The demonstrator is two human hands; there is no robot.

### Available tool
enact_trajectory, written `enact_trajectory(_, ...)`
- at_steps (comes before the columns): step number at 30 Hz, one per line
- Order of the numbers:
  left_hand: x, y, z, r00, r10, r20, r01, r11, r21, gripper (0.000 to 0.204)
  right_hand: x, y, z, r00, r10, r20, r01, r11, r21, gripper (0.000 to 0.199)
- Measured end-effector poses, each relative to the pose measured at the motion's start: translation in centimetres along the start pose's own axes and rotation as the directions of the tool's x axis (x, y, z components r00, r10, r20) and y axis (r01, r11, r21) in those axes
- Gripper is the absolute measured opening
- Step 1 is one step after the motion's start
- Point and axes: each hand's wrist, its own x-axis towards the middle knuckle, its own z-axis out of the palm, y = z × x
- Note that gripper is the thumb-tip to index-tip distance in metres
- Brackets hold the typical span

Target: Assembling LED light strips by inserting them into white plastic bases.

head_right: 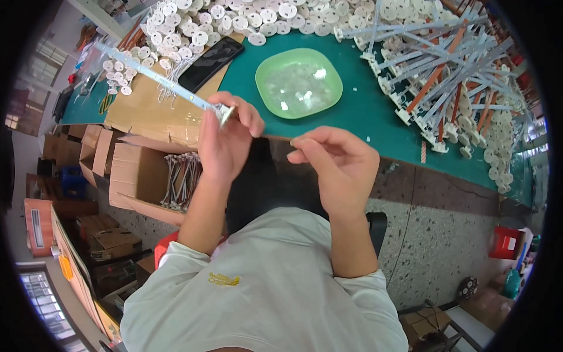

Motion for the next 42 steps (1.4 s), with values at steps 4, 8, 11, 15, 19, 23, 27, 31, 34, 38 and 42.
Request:
enact_trajectory(4, -4.1, -0.2, 2.4, 0.979, -0.045, 0.198, 0.063, 0.995, -0.081, 0.037, -3.8, 0.5, 0.8, 1.000, 0.023, 0.012, -0.023, 1.000, -0.012, 0.007)
enact_trajectory(8, -6.0, -0.8, 4.1, 0.976, 0.056, 0.210, -0.047, 0.998, -0.048, 0.046, -5.3, 1.6, 1.1, 0.943, -0.232, 0.238, 0.297, 0.909, -0.293, 0.010)
enact_trajectory(11, -6.5, -1.4, 4.3, 0.994, 0.052, 0.096, -0.045, 0.997, -0.066, 0.047, -5.5, 2.7, 0.6, 0.929, -0.302, 0.213, 0.360, 0.872, -0.331, 0.009)
enact_trajectory(15, -7.5, -1.3, 4.3, 0.986, -0.028, 0.162, 0.033, 0.999, -0.024, 0.050, -5.5, 3.0, 0.5, 0.892, -0.399, 0.212, 0.450, 0.820, -0.353, 0.006)
enact_trajectory(19, -8.2, -1.8, 5.2, 0.987, -0.055, 0.152, 0.058, 0.998, -0.015, 0.054, -5.6, 3.2, 0.5, 0.852, -0.439, 0.284, 0.519, 0.780, -0.350, 0.007)
enact_trajectory(23, -8.2, -2.0, 5.4, 0.990, -0.059, 0.131, 0.065, 0.997, -0.046, 0.054, -5.6, 3.4, 0.3, 0.860, -0.430, 0.274, 0.508, 0.773, -0.381, 0.007)
enact_trajectory(27, -8.0, -1.9, 5.4, 0.977, -0.097, 0.192, 0.098, 0.995, 0.001, 0.048, -5.7, 3.6, 0.3, 0.890, -0.405, 0.210, 0.456, 0.811, -0.367, 0.008)
enact_trajectory(31, -7.9, -2.0, 5.1, 0.979, -0.081, 0.185, 0.074, 0.996, 0.042, 0.048, -5.6, 3.4, 0.6, 0.866, -0.426, 0.262, 0.500, 0.762, -0.411, 0.007)
enact_trajectory(34, -7.9, -2.2, 4.4, 0.981, -0.072, 0.183, 0.061, 0.996, 0.065, 0.047, -5.2, 2.8, 0.9, 0.847, -0.417, 0.330, 0.532, 0.683, -0.500, 0.008)
enact_trajectory(38, -8.3, -2.2, 4.7, 0.993, -0.032, 0.111, 0.030, 0.999, 0.014, 0.049, -4.6, 2.9, 0.5, 0.758, -0.527, 0.384, 0.652, 0.604, -0.458, 0.010)
enact_trajectory(42, -8.6, -1.1, 4.3, 0.972, -0.163, 0.171, 0.148, 0.984, 0.097, 0.049, -5.2, 2.3, 0.6, 0.762, -0.495, 0.418, 0.647, 0.552, -0.525, 0.009)
